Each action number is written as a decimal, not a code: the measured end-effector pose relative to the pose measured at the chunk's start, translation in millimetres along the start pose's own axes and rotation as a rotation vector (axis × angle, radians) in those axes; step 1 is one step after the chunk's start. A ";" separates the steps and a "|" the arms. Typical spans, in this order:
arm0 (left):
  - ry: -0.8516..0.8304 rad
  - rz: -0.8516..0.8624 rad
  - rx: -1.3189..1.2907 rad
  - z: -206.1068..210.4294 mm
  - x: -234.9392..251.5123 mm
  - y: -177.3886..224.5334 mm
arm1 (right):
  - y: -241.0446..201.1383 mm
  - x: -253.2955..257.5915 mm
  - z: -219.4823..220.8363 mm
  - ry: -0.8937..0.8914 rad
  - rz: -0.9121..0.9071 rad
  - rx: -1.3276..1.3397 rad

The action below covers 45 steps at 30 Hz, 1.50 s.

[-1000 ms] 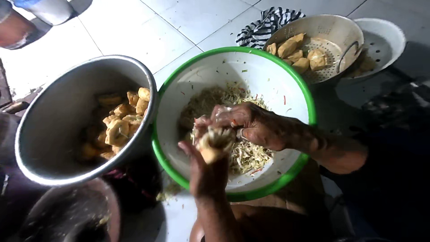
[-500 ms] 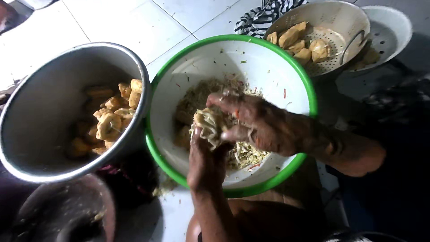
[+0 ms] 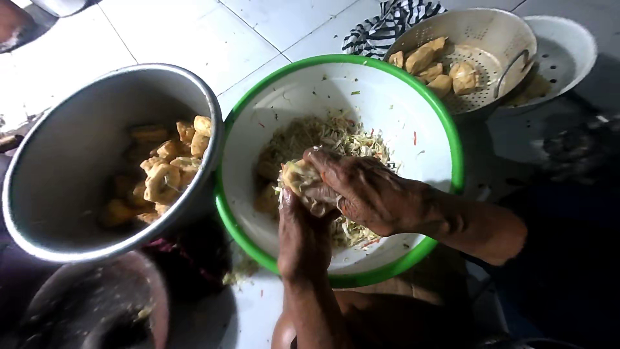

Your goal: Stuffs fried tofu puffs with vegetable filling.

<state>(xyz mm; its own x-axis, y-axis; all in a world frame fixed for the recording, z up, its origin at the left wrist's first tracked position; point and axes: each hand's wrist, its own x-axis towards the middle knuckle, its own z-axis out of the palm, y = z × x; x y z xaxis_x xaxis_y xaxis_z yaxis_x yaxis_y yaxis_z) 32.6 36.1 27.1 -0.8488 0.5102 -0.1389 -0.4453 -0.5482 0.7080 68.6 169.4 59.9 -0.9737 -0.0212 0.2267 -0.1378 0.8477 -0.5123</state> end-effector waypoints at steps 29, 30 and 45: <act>0.061 0.041 0.112 2.3 0.6 -2.2 | -5.7 0.8 5.3 -0.035 0.093 -0.055; 0.054 0.060 0.154 2.0 -0.3 -3.5 | -5.4 0.0 7.9 -0.007 0.083 -0.116; 0.051 0.010 0.015 -0.8 2.2 -2.5 | 5.3 -9.6 -5.5 -0.105 0.033 0.098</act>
<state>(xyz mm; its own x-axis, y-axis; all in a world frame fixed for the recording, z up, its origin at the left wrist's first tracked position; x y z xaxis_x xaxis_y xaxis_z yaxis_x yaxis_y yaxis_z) 31.6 38.0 24.5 -0.8666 0.4705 -0.1663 -0.4328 -0.5427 0.7198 78.2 177.0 59.6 -0.9909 -0.0543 0.1234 -0.1179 0.7931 -0.5976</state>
